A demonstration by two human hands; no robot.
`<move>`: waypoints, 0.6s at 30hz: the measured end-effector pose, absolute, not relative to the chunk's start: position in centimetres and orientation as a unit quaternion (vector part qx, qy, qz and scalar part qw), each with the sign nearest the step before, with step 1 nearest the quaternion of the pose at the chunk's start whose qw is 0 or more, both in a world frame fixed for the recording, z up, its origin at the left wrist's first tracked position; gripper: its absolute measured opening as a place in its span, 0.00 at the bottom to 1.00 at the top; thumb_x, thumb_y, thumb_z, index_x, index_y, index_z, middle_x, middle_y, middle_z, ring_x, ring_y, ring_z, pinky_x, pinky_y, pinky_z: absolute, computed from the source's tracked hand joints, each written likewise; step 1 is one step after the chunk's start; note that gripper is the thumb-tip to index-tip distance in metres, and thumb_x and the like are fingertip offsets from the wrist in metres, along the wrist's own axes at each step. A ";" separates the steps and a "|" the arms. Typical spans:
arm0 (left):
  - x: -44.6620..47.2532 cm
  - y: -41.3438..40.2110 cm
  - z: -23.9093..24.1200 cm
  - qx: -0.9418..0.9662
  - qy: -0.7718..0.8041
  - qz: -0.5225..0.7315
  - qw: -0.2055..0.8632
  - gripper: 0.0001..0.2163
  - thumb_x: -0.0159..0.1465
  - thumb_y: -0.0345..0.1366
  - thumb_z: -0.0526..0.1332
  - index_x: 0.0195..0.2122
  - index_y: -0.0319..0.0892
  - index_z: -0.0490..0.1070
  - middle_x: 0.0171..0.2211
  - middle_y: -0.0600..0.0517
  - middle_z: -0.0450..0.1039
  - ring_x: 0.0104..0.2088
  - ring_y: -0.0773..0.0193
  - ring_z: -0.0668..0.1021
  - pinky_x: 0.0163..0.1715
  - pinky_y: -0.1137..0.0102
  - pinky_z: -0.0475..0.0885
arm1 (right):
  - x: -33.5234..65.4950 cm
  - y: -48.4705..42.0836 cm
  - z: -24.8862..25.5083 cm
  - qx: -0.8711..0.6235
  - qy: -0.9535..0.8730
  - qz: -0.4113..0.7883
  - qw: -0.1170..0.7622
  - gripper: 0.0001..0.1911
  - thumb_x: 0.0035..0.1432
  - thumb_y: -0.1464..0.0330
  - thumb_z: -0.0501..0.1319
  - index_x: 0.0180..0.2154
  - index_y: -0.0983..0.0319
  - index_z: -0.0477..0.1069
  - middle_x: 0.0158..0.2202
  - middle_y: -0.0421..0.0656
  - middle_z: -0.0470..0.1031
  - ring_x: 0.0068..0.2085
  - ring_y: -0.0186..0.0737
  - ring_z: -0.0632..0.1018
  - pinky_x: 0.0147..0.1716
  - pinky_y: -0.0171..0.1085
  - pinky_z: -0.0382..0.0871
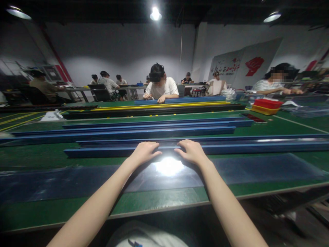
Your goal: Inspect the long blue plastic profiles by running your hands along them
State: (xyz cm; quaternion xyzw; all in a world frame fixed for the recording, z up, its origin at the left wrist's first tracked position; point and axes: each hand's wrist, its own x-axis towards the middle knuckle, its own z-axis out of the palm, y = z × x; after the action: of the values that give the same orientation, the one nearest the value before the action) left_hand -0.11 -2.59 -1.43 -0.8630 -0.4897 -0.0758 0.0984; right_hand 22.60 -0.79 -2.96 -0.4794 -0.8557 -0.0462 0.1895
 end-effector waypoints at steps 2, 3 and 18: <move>-0.1 -2.6 -1.4 -0.862 -0.492 -0.075 0.097 0.11 0.62 0.44 0.53 0.34 0.42 0.68 0.36 0.50 0.75 0.38 0.59 0.76 0.32 0.71 0.67 | 22.6 -0.8 -3.0 -0.479 -0.856 -0.047 0.189 0.19 0.57 0.57 0.51 0.41 0.60 0.73 0.43 0.44 0.75 0.44 0.41 0.74 0.42 0.35 0.64; -0.1 -2.6 -1.4 -0.862 -0.492 -0.075 0.096 0.12 0.62 0.44 0.53 0.34 0.42 0.68 0.36 0.50 0.75 0.38 0.59 0.76 0.32 0.70 0.67 | 22.6 -0.8 -3.0 -0.479 -0.856 -0.047 0.189 0.19 0.57 0.57 0.51 0.42 0.60 0.73 0.43 0.44 0.75 0.44 0.41 0.74 0.42 0.35 0.64; -0.1 -2.9 -1.2 -0.851 -0.513 -0.066 0.087 0.12 0.62 0.46 0.53 0.39 0.43 0.63 0.37 0.48 0.75 0.37 0.58 0.76 0.32 0.70 0.67 | 22.6 -0.8 -3.0 -0.468 -0.862 -0.048 0.188 0.19 0.58 0.57 0.50 0.42 0.59 0.73 0.44 0.44 0.75 0.46 0.41 0.73 0.42 0.35 0.65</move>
State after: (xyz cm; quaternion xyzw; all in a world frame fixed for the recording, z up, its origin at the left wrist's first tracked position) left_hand -0.10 -2.88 -1.23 -0.8514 -0.5130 -0.0659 0.0868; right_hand 22.63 -0.76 -3.00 -0.4680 -0.8621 -0.0485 0.1880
